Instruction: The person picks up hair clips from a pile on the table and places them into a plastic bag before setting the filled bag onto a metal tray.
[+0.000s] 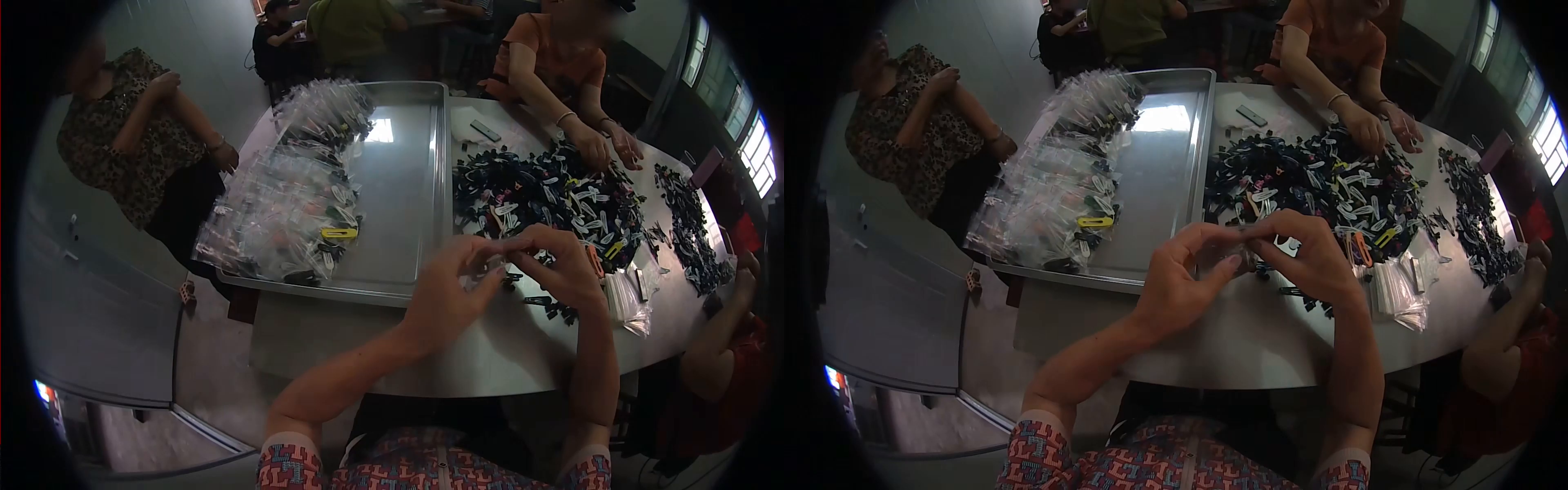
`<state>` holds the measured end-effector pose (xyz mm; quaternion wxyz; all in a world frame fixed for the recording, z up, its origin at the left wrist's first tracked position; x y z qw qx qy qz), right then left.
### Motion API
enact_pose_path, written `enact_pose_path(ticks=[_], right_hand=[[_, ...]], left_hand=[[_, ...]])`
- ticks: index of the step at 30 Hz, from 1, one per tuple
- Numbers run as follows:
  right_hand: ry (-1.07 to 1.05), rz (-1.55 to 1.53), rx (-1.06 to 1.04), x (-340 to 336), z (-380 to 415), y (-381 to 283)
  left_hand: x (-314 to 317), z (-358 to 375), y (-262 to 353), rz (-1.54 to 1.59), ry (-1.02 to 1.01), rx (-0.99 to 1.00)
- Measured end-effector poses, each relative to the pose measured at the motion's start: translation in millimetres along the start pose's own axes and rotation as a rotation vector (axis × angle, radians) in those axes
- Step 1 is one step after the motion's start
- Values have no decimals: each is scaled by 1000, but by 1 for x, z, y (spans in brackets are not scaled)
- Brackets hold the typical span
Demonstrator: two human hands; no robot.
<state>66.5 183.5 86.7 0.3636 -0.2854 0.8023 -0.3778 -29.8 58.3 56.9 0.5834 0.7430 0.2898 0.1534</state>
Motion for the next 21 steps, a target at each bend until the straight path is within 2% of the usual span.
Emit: enact_pose_path(ticks=[4,6,10,12,15,16,18,19,21], right_hand=[[14,53,20,-3,-1,5],[33,46,38,-2,0,10],[163,-73,119,-10,-1,27],[189,-78,177,-16,0,40],[175,-31,167,-15,0,40],[176,-34,165,-14,-1,40],[157,17,145,-11,-1,39],[161,14,143,-11,-1,37],[159,74,137,-10,-2,35]], left_hand=[[-12,-6,7,-61,81,35],[-16,-10,3,26,126,45],[-34,-26,0,23,159,56],[-58,-37,11,-86,285,117],[-91,-61,14,-260,364,139],[-100,-71,9,-264,364,141],[-130,-86,-2,-452,534,238],[-140,-94,-14,-455,531,242],[-161,-102,-33,-730,609,257]])
Point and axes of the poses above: each hand's wrist, its own z-axis away from the middle knuckle, its own x-axis out of the palm, y = z × x, the point moved 8 cm from there along -z, towards the middle knuckle, and after that the axes turned 9 degrees about y, right-handed, at the moved point
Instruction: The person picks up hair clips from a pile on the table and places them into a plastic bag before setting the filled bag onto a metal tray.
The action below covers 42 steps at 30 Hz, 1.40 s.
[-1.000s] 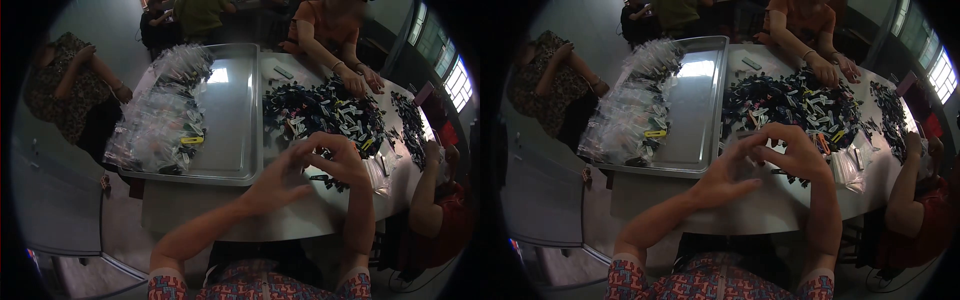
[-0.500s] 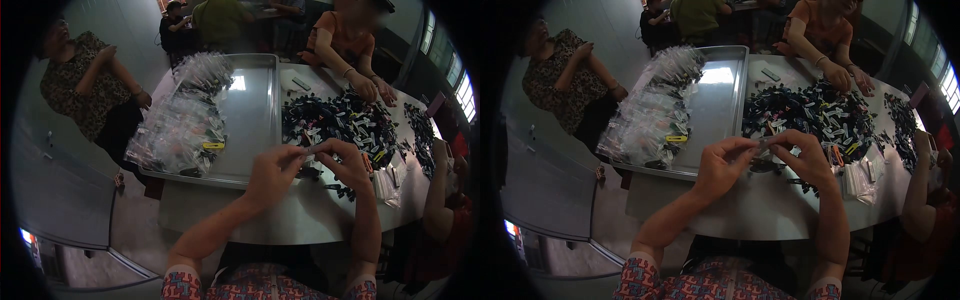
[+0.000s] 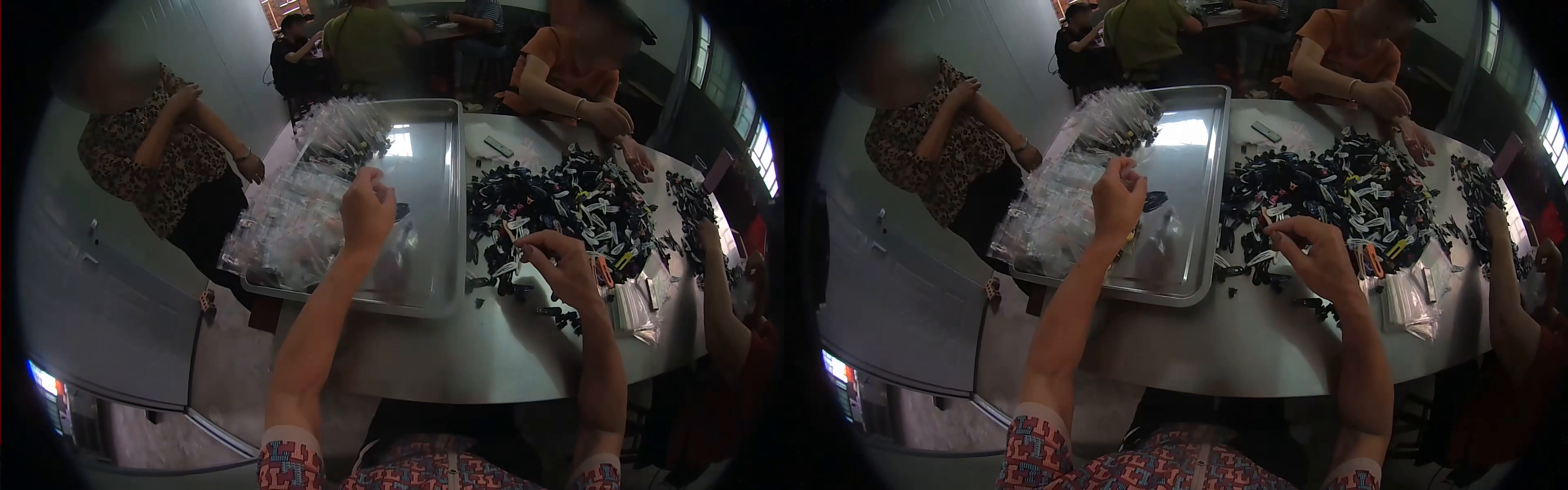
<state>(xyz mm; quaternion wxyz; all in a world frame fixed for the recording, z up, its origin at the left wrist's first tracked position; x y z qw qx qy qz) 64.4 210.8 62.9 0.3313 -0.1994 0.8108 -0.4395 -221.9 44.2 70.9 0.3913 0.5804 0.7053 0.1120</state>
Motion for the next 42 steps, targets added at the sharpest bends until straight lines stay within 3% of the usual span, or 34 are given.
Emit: enact_pose_path(ticks=[3,10,12,13,15,16,18,19,28,32,35,38,40,42], right_hand=[[-1,51,-36,1,0,0],[16,58,-39,-1,0,-1],[14,80,-47,-1,0,-3],[14,80,-45,0,-1,-3],[8,86,-42,0,0,-4],[8,81,-57,1,0,-6],[8,68,-85,2,0,-4],[0,96,-78,3,0,-1],[38,179,-193,-1,0,5],[9,170,-75,-13,-1,-7],[70,93,88,-44,-5,-2],[258,231,-22,-105,-2,-11],[405,198,36,-155,8,6],[476,369,119,-202,24,33]], left_hand=[[-4,-3,-17,-246,35,48],[-22,-4,-18,-355,48,1],[-37,2,15,-577,304,337],[-37,1,19,-577,301,337],[-23,7,38,-511,171,555],[-22,10,37,-501,167,556],[13,27,24,-477,-182,612],[27,30,7,-565,-262,645],[26,28,-22,-835,-561,645],[24,32,-29,-759,-585,631],[19,34,-14,-682,-429,730],[5,42,28,-611,-388,704],[-7,48,58,-360,-367,614],[-14,64,87,-197,-378,592]])
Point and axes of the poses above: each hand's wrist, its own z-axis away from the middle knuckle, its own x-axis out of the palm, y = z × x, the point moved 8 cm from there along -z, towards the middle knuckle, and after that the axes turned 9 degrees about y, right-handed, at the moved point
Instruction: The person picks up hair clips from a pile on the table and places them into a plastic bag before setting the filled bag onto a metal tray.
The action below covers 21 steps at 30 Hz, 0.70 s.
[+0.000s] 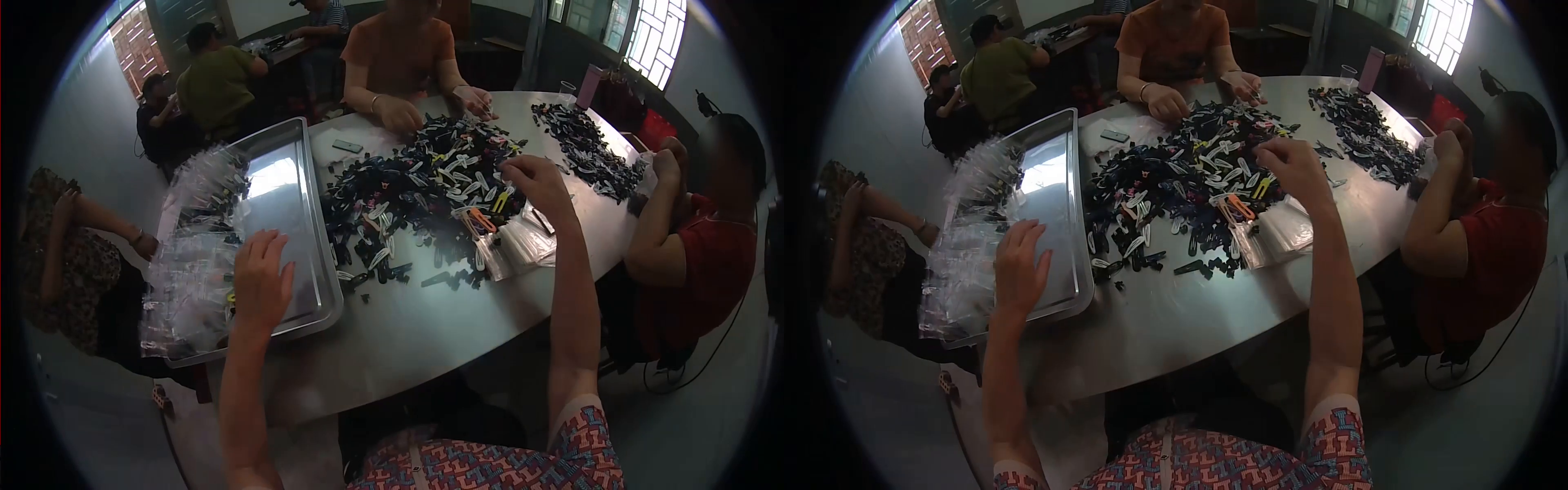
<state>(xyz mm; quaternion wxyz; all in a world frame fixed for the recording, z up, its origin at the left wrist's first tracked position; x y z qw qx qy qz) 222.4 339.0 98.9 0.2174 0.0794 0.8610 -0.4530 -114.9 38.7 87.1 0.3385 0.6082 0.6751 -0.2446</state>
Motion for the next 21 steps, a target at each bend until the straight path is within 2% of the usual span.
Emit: enact_pose_path(ticks=[1,2,4,7,9,11,12,13,17,21], right_hand=[[19,198,24,-18,-2,27],[39,395,49,-35,-2,56],[193,422,76,-62,4,116],[282,508,67,-79,16,145],[334,519,59,-76,27,147],[285,774,202,-71,36,152],[336,649,217,-72,40,155],[338,650,219,-73,42,157],[423,611,89,-73,47,154],[556,575,-107,-73,52,109]], left_hand=[[-5,1,17,148,35,9],[-7,3,34,156,40,7],[-8,10,70,416,35,6],[3,20,110,581,10,38],[10,22,128,618,-7,46],[19,29,138,654,-26,53],[28,33,138,697,-34,22],[35,36,138,740,-40,-9],[44,44,140,760,-18,-12],[39,42,138,770,18,20]])
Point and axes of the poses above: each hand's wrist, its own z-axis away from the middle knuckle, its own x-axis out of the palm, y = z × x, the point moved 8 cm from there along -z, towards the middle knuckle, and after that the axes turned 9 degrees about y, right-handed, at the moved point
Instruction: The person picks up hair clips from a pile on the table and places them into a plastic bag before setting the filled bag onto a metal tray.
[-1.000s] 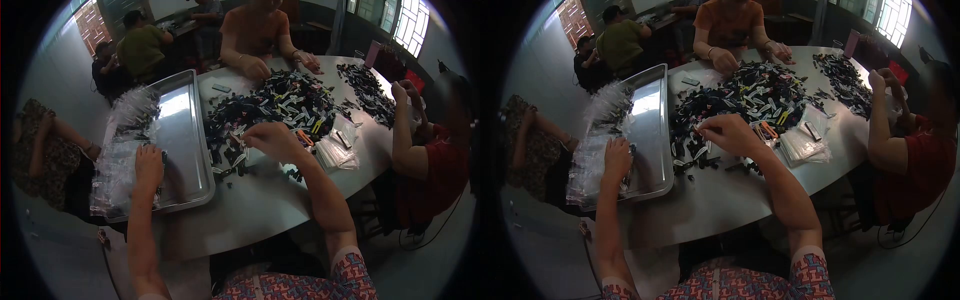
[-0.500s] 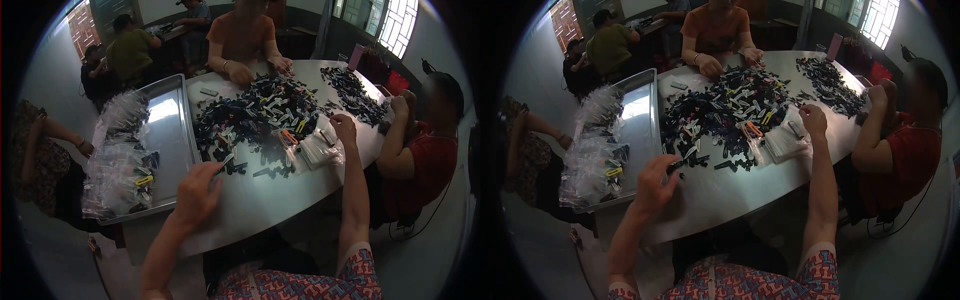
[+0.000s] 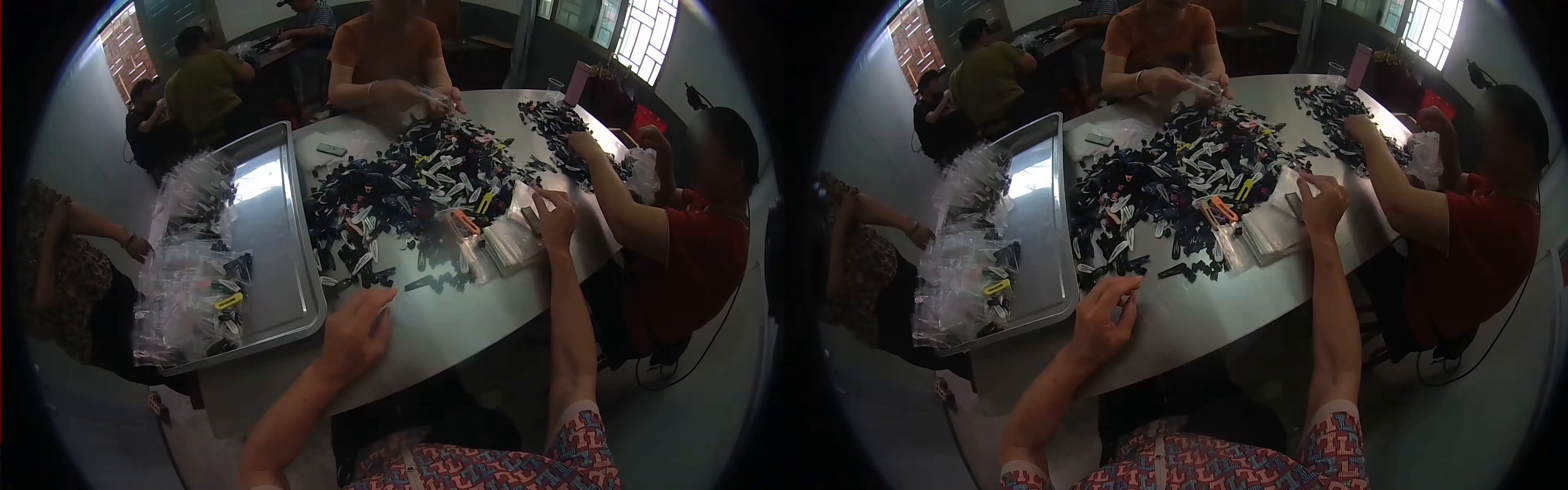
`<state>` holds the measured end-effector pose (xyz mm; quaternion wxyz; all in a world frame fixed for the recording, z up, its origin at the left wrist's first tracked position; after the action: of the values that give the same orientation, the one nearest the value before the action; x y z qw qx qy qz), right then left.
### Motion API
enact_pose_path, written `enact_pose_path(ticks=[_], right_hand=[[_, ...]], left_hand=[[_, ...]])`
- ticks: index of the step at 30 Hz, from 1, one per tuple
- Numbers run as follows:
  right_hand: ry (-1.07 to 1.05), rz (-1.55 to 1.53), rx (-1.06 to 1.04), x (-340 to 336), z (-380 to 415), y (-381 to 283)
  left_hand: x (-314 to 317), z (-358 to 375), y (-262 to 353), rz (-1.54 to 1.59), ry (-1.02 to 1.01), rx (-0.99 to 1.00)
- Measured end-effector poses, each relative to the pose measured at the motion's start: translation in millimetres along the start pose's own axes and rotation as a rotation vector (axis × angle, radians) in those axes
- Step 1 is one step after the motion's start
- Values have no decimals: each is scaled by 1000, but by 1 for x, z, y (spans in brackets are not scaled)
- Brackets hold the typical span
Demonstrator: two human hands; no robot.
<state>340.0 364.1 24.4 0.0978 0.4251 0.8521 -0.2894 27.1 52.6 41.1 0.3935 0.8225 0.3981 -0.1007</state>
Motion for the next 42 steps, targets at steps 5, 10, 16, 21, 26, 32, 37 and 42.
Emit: enact_pose_path(ticks=[5,10,16,21,26,32,37,42], right_hand=[[104,-283,6,-7,-5,-26],[121,-415,25,-19,-13,-57],[-272,-924,241,-6,-16,-148],[-744,-1229,338,16,9,-251],[-912,-1354,355,41,57,-298],[-969,-1323,379,45,84,-300],[-865,-1313,340,47,72,-285],[-819,-1357,440,40,62,-273]], left_hand=[[0,-3,1,1,-17,-8],[0,-11,-7,77,-79,-168],[-1,-17,-21,212,-162,-474],[13,-25,-40,580,6,-659],[15,-27,-58,784,148,-809],[23,-17,-71,814,104,-873],[21,-16,-64,806,96,-856],[22,-12,-66,749,73,-885]])
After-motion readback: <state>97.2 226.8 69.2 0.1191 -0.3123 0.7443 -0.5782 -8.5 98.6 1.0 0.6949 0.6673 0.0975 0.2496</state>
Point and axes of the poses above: each hand's wrist, its own z-axis away from the middle knuckle, its own x-axis out of the palm, y = z × x, the point moved 8 cm from there along -z, towards the middle knuckle, and after that the axes turned 9 degrees about y, right-handed, at the moved point
